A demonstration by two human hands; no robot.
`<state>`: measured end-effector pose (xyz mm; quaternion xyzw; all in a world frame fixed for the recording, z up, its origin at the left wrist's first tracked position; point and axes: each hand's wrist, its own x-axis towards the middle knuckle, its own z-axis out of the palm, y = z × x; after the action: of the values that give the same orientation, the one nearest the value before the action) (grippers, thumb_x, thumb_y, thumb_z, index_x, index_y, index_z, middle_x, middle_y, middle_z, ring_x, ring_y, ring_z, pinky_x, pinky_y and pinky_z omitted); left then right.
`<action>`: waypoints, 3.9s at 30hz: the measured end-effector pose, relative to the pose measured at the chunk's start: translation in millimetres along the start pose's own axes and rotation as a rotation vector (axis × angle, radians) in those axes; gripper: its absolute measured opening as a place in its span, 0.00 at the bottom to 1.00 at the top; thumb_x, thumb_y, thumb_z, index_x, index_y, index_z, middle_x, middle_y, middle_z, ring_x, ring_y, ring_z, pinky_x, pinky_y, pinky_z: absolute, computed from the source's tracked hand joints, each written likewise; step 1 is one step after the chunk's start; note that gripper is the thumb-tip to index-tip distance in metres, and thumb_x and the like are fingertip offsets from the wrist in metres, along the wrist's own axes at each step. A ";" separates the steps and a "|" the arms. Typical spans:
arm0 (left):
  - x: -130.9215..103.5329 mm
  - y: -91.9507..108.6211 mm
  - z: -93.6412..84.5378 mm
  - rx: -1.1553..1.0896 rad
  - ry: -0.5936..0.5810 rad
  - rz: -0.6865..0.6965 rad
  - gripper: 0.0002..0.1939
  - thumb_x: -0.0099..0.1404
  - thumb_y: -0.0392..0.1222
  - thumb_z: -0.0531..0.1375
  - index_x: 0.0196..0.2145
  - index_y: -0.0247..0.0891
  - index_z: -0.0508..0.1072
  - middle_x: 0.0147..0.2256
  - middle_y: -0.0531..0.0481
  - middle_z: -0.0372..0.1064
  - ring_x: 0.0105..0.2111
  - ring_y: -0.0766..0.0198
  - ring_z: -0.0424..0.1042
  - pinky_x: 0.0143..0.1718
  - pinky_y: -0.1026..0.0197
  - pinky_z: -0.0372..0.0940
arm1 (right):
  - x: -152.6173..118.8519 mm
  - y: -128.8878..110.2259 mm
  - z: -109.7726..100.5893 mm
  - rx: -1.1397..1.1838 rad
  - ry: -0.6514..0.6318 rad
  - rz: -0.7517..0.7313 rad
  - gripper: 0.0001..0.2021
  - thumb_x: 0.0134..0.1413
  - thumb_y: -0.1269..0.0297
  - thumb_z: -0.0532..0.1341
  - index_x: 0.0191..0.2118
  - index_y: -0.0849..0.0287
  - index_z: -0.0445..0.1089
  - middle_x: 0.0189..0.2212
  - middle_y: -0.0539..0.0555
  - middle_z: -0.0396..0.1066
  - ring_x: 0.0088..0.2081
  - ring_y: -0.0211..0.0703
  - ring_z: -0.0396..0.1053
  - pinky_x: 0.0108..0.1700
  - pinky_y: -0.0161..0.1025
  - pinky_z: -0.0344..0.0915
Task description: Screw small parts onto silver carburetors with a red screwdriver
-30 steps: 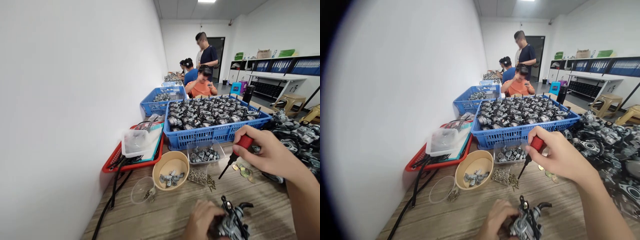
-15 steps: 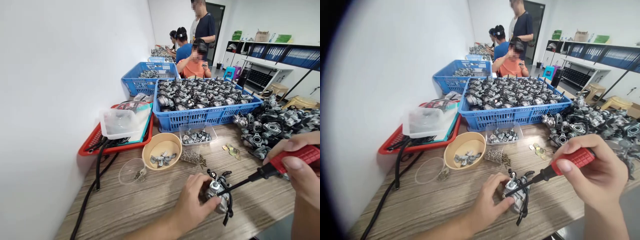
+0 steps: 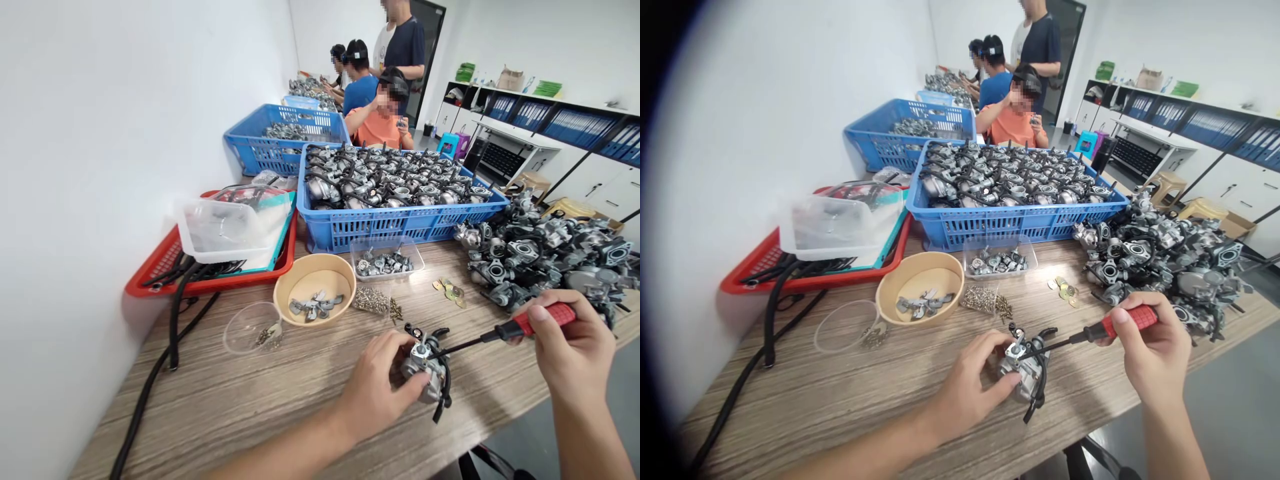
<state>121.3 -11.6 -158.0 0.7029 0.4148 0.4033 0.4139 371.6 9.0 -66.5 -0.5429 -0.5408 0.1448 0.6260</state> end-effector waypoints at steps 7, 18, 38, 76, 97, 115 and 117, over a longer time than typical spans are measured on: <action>0.7 0.7 0.3 -0.017 0.001 -0.006 0.12 0.65 0.40 0.64 0.46 0.38 0.74 0.41 0.45 0.78 0.41 0.53 0.75 0.45 0.52 0.68 | -5.7 7.8 -3.3 0.029 0.010 0.047 0.19 0.51 0.49 0.78 0.33 0.56 0.74 0.25 0.49 0.72 0.21 0.36 0.67 0.19 0.31 0.65; 1.1 0.1 0.0 -0.004 0.006 0.019 0.11 0.65 0.39 0.65 0.46 0.38 0.74 0.41 0.46 0.78 0.40 0.53 0.76 0.43 0.53 0.68 | -8.1 19.8 -4.6 0.078 -0.004 0.083 0.17 0.53 0.53 0.77 0.34 0.56 0.73 0.25 0.49 0.73 0.21 0.39 0.70 0.20 0.33 0.69; 3.9 -0.2 -0.3 -0.097 -0.032 -0.085 0.12 0.67 0.47 0.63 0.44 0.37 0.74 0.41 0.44 0.78 0.42 0.51 0.75 0.45 0.51 0.66 | -12.0 18.1 -6.8 0.038 0.044 0.098 0.19 0.50 0.51 0.78 0.33 0.57 0.73 0.25 0.48 0.73 0.19 0.38 0.69 0.18 0.34 0.67; 6.1 2.8 -0.6 -0.144 -0.051 -0.120 0.14 0.66 0.49 0.62 0.43 0.37 0.74 0.41 0.43 0.76 0.43 0.49 0.75 0.45 0.50 0.65 | 26.2 -20.4 0.8 -0.007 -0.334 -0.559 0.08 0.60 0.68 0.69 0.34 0.52 0.69 0.19 0.46 0.64 0.21 0.46 0.73 0.19 0.41 0.68; 2.9 1.0 2.0 -0.094 -0.030 -0.085 0.14 0.65 0.48 0.65 0.44 0.37 0.74 0.41 0.43 0.76 0.43 0.50 0.75 0.45 0.52 0.65 | 74.1 -76.1 62.7 -0.148 -0.940 -0.672 0.07 0.70 0.67 0.59 0.51 0.55 0.70 0.33 0.48 0.79 0.29 0.37 0.75 0.32 0.33 0.70; 0.1 -9.5 2.7 -0.017 0.003 -0.016 0.34 0.71 0.76 0.55 0.44 0.38 0.76 0.37 0.46 0.75 0.36 0.56 0.74 0.38 0.58 0.66 | 67.0 -68.8 79.7 -0.104 -0.858 -0.743 0.05 0.73 0.64 0.57 0.47 0.56 0.69 0.23 0.41 0.66 0.23 0.33 0.60 0.29 0.36 0.55; -0.3 -11.5 1.6 -0.014 0.001 -0.015 0.35 0.71 0.76 0.55 0.45 0.39 0.76 0.37 0.45 0.75 0.36 0.55 0.75 0.39 0.58 0.67 | 66.1 -66.6 80.2 -0.083 -0.825 -0.730 0.05 0.72 0.61 0.60 0.44 0.56 0.68 0.21 0.40 0.62 0.22 0.33 0.57 0.28 0.37 0.52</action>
<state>119.7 -8.6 -169.2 0.6965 0.4173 0.4036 0.4217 302.4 77.2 9.6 -0.2426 -0.8997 0.0975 0.3497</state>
